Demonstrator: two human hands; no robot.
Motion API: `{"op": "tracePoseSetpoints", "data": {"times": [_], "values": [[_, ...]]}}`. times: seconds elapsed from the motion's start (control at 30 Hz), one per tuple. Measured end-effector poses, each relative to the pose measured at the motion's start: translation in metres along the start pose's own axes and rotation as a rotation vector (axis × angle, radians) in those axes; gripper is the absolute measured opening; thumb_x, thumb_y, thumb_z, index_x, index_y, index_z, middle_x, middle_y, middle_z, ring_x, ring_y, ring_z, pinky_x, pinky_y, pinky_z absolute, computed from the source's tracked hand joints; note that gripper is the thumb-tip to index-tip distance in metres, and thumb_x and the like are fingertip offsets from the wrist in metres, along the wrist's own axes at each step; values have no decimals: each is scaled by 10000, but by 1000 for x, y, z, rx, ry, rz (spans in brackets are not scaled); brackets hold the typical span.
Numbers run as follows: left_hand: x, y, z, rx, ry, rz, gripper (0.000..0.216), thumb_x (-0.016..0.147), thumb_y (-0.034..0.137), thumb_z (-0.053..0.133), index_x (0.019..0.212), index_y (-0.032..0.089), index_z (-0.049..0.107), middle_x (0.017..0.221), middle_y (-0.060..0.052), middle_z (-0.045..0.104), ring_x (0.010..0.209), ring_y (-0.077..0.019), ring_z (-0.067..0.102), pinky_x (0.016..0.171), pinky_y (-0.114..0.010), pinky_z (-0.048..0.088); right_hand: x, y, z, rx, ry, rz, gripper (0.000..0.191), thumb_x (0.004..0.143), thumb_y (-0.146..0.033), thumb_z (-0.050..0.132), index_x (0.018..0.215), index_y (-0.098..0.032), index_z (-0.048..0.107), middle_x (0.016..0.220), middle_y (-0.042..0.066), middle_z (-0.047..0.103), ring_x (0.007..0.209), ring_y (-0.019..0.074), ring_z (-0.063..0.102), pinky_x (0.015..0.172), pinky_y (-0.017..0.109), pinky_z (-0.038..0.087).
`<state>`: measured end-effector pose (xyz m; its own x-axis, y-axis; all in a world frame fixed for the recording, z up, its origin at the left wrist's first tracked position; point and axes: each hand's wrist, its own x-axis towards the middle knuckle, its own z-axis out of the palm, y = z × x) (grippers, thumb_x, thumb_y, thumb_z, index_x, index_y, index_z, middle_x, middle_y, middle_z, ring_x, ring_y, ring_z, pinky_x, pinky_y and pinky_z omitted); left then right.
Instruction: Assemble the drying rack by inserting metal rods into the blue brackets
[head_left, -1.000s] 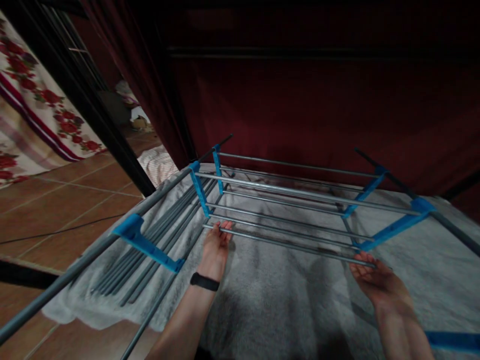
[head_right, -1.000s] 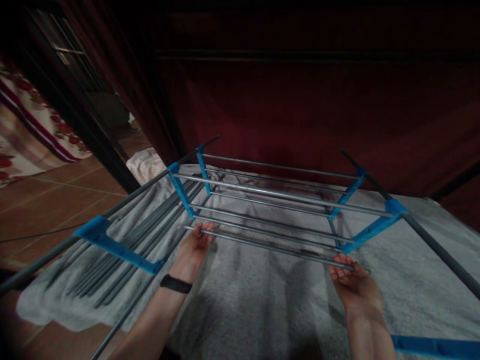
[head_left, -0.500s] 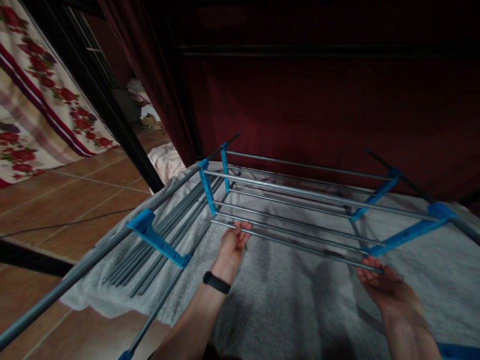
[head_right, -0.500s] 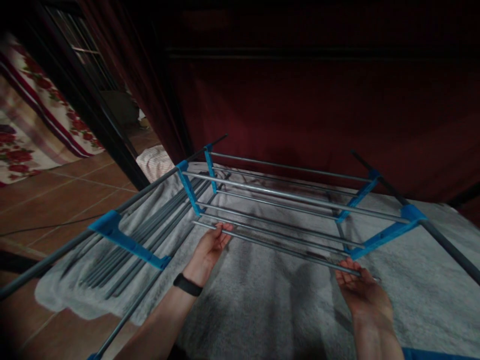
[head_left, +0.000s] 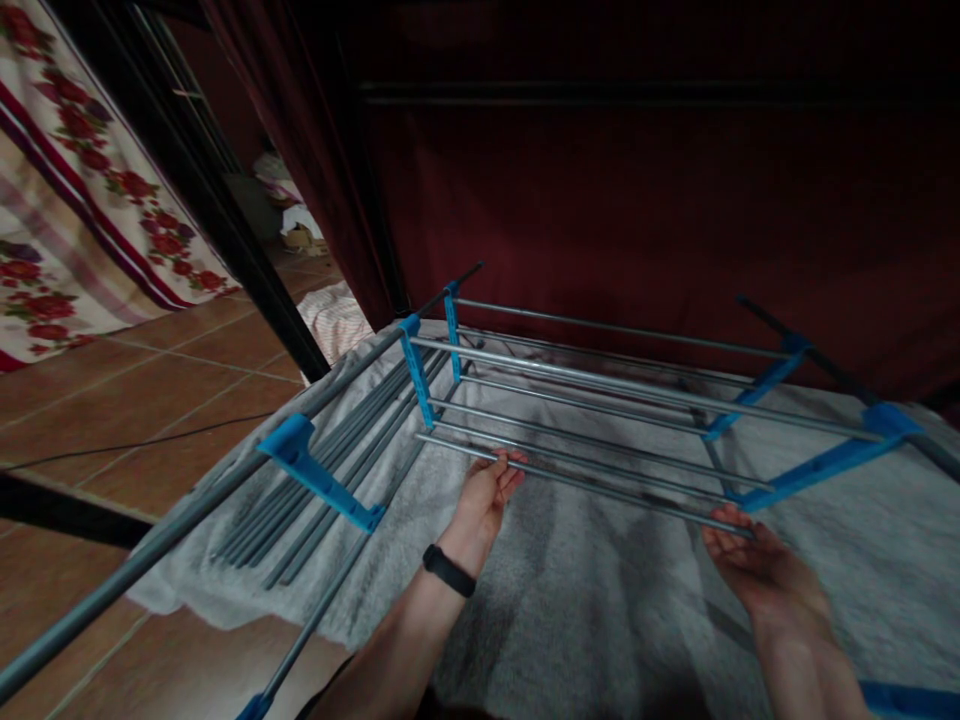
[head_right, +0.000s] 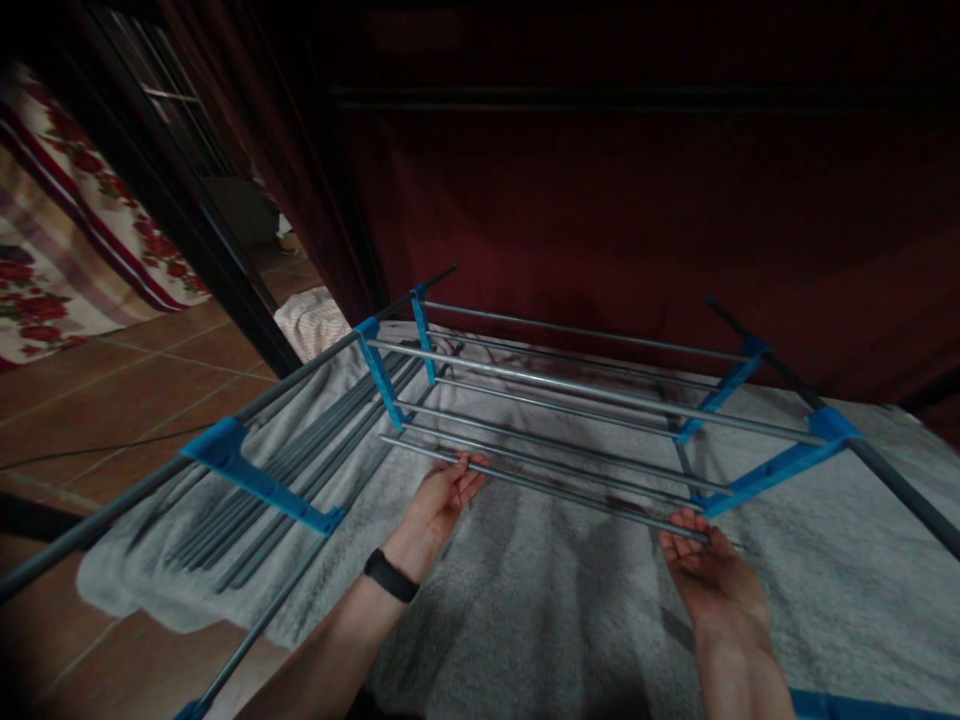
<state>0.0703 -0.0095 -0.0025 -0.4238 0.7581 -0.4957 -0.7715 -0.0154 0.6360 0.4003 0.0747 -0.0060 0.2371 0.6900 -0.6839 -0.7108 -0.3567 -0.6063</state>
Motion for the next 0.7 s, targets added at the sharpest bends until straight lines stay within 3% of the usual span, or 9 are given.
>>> {"op": "tracePoseSetpoints", "data": {"times": [0.27, 0.43, 0.7], "values": [[-4, -11, 3, 32, -21, -39, 119, 876, 77, 661, 783, 144, 630, 853, -99, 761, 725, -150, 723, 726, -273, 605, 2, 8, -1, -12, -52, 0, 309, 958, -57, 401, 841, -202, 648, 814, -16, 667, 720, 99, 689, 637, 261, 620], [-1, -15, 1, 48, -12, -28, 227, 828, 143, 756, 696, 159, 571, 846, -103, 769, 685, -140, 710, 714, -264, 595, -4, 15, 5, -60, -93, 30, 276, 938, -38, 446, 835, -196, 646, 828, -6, 693, 720, 107, 702, 628, 255, 638], [3, -15, 2, 74, 13, -34, 206, 801, 135, 786, 723, 159, 598, 832, -84, 774, 670, -134, 710, 692, -250, 583, -11, 37, 13, -83, -185, 19, 214, 938, -34, 517, 857, -180, 649, 860, 9, 726, 779, 111, 726, 715, 254, 660]]}}
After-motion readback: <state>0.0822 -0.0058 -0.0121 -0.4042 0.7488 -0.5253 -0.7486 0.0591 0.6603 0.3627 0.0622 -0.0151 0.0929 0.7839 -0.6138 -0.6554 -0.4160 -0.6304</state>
